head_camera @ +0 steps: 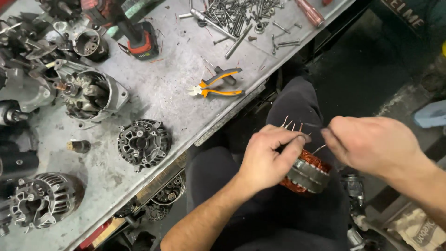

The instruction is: The person uses a small metal tool to scrape and clean the copper wire ends on a stator assembly held on their lap. They rotate the component to access different wire ends, repeatedly scraping the insulation or oxidation from the tips.

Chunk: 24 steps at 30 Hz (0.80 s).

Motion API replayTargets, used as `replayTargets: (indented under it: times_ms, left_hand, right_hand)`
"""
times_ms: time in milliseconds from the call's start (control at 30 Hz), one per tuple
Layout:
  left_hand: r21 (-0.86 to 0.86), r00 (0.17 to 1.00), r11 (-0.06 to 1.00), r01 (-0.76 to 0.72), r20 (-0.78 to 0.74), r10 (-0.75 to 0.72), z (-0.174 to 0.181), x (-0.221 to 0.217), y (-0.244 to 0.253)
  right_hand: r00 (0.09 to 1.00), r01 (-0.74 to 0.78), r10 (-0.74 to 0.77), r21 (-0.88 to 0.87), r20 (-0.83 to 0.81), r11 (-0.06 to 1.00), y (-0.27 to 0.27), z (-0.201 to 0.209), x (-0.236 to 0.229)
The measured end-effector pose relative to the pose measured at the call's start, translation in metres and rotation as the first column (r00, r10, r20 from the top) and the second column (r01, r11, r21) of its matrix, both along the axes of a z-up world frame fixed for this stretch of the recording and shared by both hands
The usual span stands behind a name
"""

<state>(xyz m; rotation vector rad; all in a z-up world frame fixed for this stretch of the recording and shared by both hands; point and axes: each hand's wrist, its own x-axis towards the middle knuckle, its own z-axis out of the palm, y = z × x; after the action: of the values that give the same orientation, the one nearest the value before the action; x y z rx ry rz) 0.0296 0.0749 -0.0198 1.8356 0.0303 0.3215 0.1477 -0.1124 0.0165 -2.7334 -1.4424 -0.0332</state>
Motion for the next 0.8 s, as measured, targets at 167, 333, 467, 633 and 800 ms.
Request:
replayTargets:
  times_ms: [167,333,467,633,800]
  left_hand:
    - [-0.018,0.998,0.999,0.037,0.049,-0.036,0.001,-0.004,0.002]
    - [0.028,0.996,0.999,0.032,0.083,-0.034,0.0,-0.007,-0.002]
    - [0.065,0.996,0.998,0.003,0.088,-0.008,0.006,-0.012,-0.007]
    - [0.115,0.996,0.991,-0.065,0.072,0.057,0.008,-0.013,-0.018]
    - [0.249,0.968,0.938,-0.239,0.134,0.211,0.022,-0.019,-0.044]
  right_hand:
    - [0.986,-0.151,0.147,0.051,0.075,0.987,-0.005,0.003,0.012]
    - [0.951,-0.234,0.234,-0.022,0.201,0.972,-0.011,0.007,0.015]
    - [0.959,-0.208,0.201,0.017,0.199,0.978,-0.014,0.01,0.012]
    - [0.945,-0.313,0.299,0.102,0.129,0.944,-0.013,0.014,0.0]
    - [0.968,-0.186,0.166,0.095,0.189,0.978,-0.023,0.024,-0.012]
